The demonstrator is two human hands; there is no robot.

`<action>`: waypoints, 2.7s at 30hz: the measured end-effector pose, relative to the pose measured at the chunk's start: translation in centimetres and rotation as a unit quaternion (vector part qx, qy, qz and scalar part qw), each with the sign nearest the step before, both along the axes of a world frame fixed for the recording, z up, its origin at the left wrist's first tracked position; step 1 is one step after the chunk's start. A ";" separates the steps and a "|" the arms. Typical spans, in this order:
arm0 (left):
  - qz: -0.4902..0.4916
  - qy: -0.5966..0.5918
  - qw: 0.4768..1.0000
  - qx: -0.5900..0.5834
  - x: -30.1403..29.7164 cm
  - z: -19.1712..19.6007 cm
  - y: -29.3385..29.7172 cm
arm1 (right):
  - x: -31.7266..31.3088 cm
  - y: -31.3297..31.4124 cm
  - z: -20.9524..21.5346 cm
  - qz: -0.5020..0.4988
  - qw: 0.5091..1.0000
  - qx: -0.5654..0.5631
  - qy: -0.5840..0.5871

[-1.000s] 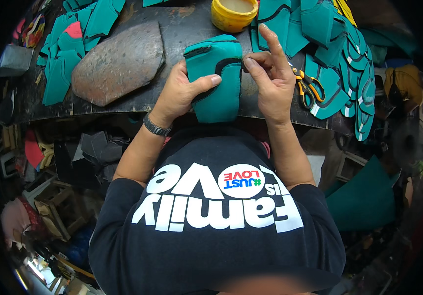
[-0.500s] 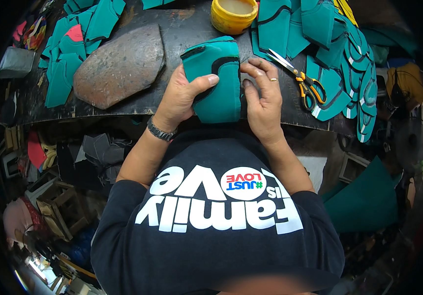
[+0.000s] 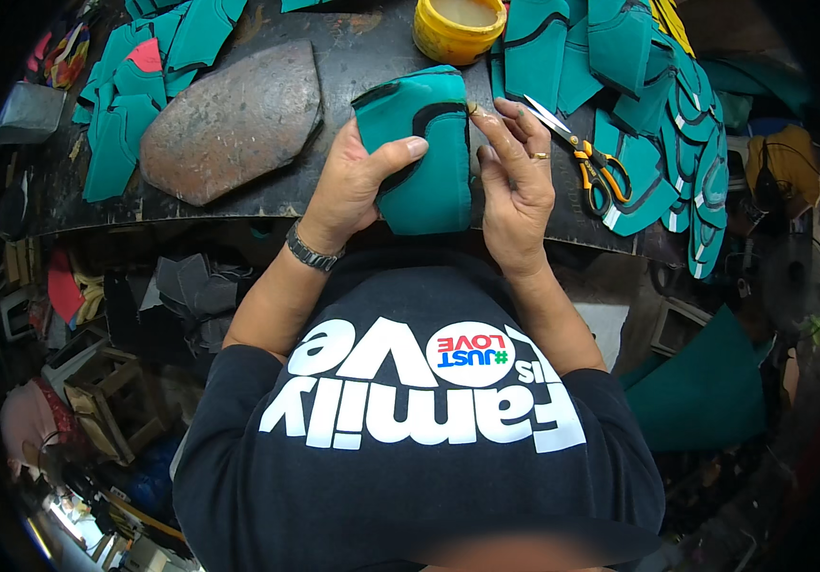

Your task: The person repeatedly picks up green and pink fabric pieces, applies a yellow paste from a small container to the edges, and presses the edges together. The person occasionally uses scissors to trim the fabric. The process is repeated for multiple pieces throughout the clip.

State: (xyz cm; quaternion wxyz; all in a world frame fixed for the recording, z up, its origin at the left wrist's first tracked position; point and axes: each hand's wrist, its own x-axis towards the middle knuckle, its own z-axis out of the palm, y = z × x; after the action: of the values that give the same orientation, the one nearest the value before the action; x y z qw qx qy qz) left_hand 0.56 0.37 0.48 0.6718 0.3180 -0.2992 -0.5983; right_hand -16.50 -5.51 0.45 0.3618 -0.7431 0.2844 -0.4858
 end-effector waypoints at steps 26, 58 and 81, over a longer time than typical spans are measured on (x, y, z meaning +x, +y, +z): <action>0.092 -0.090 0.992 -0.006 -0.7 -1.5 -1.1 | -1.2 -1.1 2.6 0.040 0.988 -0.027 0.149; 0.048 -0.230 0.971 -0.045 0.0 -0.8 0.5 | 0.6 -0.6 1.4 -0.056 0.926 -0.253 0.275; 0.059 -0.581 0.802 -0.126 14.6 6.1 -14.1 | 1.8 -1.6 -4.8 0.054 0.987 0.154 -0.005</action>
State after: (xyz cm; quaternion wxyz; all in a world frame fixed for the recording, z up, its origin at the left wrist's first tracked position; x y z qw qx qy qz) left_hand 15.18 -13.71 6.58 0.4408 0.5357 -0.6865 -0.2178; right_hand -14.72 -7.15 -4.37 0.4989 -0.6904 0.3132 -0.4200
